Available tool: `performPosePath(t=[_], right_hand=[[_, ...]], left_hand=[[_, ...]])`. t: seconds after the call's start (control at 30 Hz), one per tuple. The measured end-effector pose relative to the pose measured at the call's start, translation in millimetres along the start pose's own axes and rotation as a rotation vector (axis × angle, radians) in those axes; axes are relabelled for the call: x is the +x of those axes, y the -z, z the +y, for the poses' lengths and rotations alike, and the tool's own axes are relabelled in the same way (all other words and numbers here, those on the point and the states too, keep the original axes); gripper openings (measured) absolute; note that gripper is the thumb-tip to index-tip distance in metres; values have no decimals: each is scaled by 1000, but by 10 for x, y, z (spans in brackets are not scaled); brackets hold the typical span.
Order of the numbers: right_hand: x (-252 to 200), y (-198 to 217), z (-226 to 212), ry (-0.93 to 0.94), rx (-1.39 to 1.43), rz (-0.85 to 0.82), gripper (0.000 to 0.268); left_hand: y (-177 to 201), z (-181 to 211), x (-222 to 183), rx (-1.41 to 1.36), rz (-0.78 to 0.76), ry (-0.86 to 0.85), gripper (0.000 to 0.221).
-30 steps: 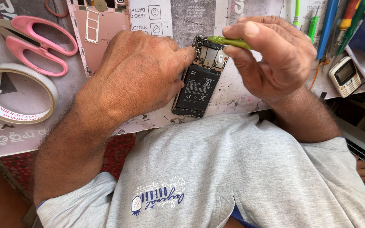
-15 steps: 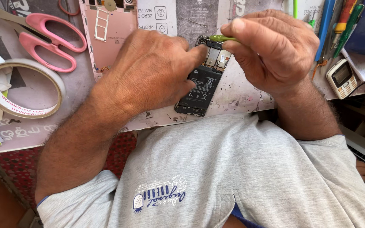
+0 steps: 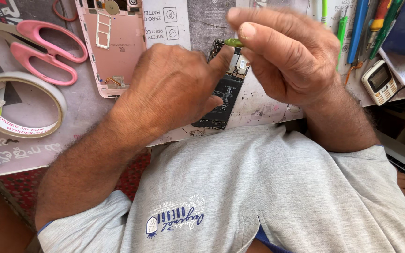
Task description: The person uses a green plastic pry tool and a green screwdriver to adjust internal components of a disassembled smartphone. They reconnect a ribbon cable, reattach the back cover, and insert a SIM card into the reassembled device.
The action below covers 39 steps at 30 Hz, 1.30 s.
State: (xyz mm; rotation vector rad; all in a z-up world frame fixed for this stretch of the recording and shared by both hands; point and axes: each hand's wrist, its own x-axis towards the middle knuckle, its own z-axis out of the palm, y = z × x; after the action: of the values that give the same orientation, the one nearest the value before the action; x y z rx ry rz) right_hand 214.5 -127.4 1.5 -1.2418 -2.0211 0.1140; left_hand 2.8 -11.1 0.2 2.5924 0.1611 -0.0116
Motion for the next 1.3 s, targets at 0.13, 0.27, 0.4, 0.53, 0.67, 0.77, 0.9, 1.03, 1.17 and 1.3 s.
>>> performPosePath(t=[0.13,0.27,0.4,0.53,0.67,0.77,0.9,1.03,1.17,1.3], right_hand=[[2,-59,-5,20,52,30,34],[19,-41,-47,-14,35,21,34],[1,-16,-40,17,23,30,32],[-7,-18,-39,8,28,32,30],[53,7,25,51,24,45,31],[82,16,-17,21,15,29,31],[95,37,-58,-21,3,13,30],[68,18,-65,-48,9,10,29],[24,-74,-16,-22,47,43,29],[-18,-105,5,-55,102,45,30]], left_hand=[[-29,32,-7,45,-58,14,82],[1,66,3,60,-88,33,84],[15,123,6,19,-103,68,92],[19,116,5,-38,-161,78,96],[34,98,13,-42,-135,66,96],[44,108,12,-48,-183,79,97],[41,129,48,-56,-263,115,101],[44,116,31,-68,-206,96,97],[36,120,36,-70,-225,108,97],[40,127,40,-74,-253,114,97]])
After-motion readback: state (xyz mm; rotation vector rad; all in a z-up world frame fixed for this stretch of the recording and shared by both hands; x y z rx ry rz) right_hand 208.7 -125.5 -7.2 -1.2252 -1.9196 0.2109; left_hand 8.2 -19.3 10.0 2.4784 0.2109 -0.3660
